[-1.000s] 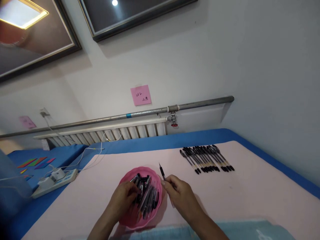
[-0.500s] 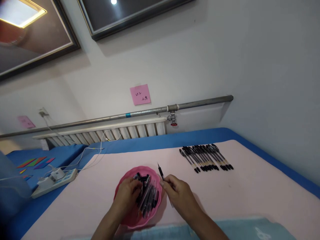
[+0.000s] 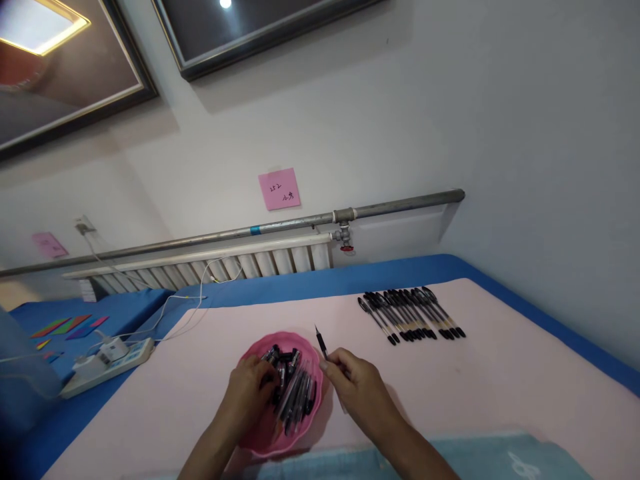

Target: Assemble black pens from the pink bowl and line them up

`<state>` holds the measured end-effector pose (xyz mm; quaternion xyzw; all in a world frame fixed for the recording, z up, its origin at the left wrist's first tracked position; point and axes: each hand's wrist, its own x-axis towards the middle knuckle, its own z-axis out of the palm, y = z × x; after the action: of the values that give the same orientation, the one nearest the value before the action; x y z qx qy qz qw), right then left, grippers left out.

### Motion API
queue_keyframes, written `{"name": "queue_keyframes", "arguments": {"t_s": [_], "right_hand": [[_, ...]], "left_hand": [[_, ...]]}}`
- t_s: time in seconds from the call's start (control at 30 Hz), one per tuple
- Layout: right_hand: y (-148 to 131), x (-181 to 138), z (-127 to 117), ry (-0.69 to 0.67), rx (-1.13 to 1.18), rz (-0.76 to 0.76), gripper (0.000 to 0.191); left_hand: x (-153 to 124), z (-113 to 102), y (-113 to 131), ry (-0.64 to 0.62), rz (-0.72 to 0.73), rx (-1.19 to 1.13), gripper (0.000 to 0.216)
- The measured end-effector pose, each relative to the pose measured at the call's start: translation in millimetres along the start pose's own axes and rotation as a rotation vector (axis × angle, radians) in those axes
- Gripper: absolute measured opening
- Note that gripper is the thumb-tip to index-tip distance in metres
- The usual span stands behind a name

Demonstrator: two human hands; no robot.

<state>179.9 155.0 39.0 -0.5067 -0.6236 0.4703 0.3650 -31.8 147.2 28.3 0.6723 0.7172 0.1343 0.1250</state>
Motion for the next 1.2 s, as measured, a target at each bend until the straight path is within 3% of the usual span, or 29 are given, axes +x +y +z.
{"name": "queue_keyframes", "arguments": {"t_s": [0.6,0.77,1.0,1.2], "right_hand": [[3.4,-0.6,0.4,-0.039,0.089,-0.019,0.026],[5.2,1.6,0.1,-0.051,0.095,-0.030,0.027],[5.0,1.8,-0.2,-0.049,0.091,-0.014,0.025],[5.3,1.5,0.6,-0.032,0.097,-0.013,0.025]], "left_hand": [[-4.2,6.0,-10.1,-0.042,0.127,0.077,0.025],[-3.6,6.4,-11.9,0.002,0.124,-0.002,0.019],[-0.9,1.8,-15.6,-0.054,0.121,-0.088,0.027],[0.6,-2.1,-10.7,0.048,0.031,-0.115,0.026]]}}
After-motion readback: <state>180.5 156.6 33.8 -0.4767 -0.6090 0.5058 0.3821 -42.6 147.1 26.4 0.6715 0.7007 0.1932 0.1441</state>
